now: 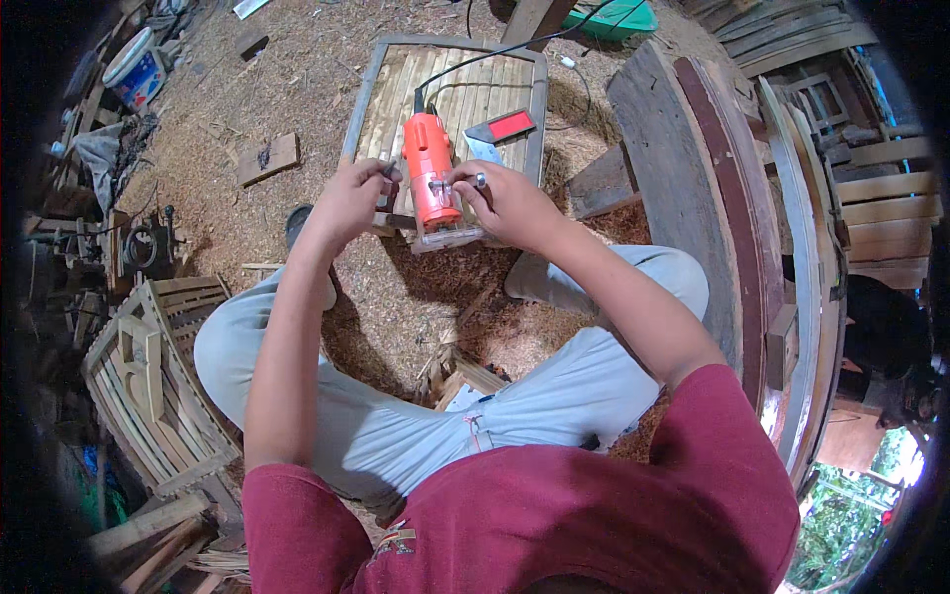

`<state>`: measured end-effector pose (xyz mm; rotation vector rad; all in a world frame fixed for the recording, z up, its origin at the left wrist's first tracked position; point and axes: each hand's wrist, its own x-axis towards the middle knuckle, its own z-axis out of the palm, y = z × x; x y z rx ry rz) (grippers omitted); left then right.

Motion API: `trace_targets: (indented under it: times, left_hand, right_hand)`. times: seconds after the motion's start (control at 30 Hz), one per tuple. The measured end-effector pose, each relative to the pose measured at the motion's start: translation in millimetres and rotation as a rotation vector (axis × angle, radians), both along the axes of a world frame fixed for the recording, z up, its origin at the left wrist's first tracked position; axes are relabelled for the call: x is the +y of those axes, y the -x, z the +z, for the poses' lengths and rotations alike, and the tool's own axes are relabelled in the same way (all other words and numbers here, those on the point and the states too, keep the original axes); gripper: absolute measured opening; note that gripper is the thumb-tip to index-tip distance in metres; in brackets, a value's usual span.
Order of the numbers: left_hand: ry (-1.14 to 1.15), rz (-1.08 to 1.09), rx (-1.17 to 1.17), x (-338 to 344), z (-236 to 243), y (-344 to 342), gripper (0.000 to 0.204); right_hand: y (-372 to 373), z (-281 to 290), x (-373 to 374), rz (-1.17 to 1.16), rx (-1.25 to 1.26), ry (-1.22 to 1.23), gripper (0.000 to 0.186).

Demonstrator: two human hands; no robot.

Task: The person adjusts a red power router by hand and using a wrench and a small rod while sitting in a woodworking shop. They turn the tool over, manipulate the clear plastic base, and work on the collet area.

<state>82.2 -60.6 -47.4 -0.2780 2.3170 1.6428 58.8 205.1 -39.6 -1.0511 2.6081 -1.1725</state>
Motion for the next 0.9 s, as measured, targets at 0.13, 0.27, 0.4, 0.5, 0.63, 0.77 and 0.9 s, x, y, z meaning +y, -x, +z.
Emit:
trace_targets:
  times: [0.13,0.27,0.4,0.5,0.63,0.77,0.9]
  left_hand:
    - [0.186,-0.198,0.077,10,11,-11,0.024]
    - [0.128,-0.108,0.086,17,20,-16,0.017]
    - [0.013,-0.074,0.096,7,10,-9,0.02]
    - [0.258,-0.129,0.178,14,10,-9,0.019]
    - [0.421,-0.181,0.323,24,14,-11,0.018]
    - [0.406,-0.148,0.291,26,3,-12,0.018]
    - [0.37,-0.14,0.312,26,0,-12,0.019]
  right_hand:
    - [-3,-2,1,-0.02,0.0,0.021,0.025]
    - [-2,-3,2,-0.038,0.005,0.015,0.025]
    - [-1,-3,1,-0.032,0.01,0.013,0.025]
    - [-2,-3,1,-0.041,-0.003,0.005,0.024]
    - [-3,1,-2,-0.036,0.002,0.013,0.024]
    - [-3,-1,-2,-0.056,0.028,0.018,0.023]
    - [-3,-1,-1,-0.047,0.015,0.01,0.023]
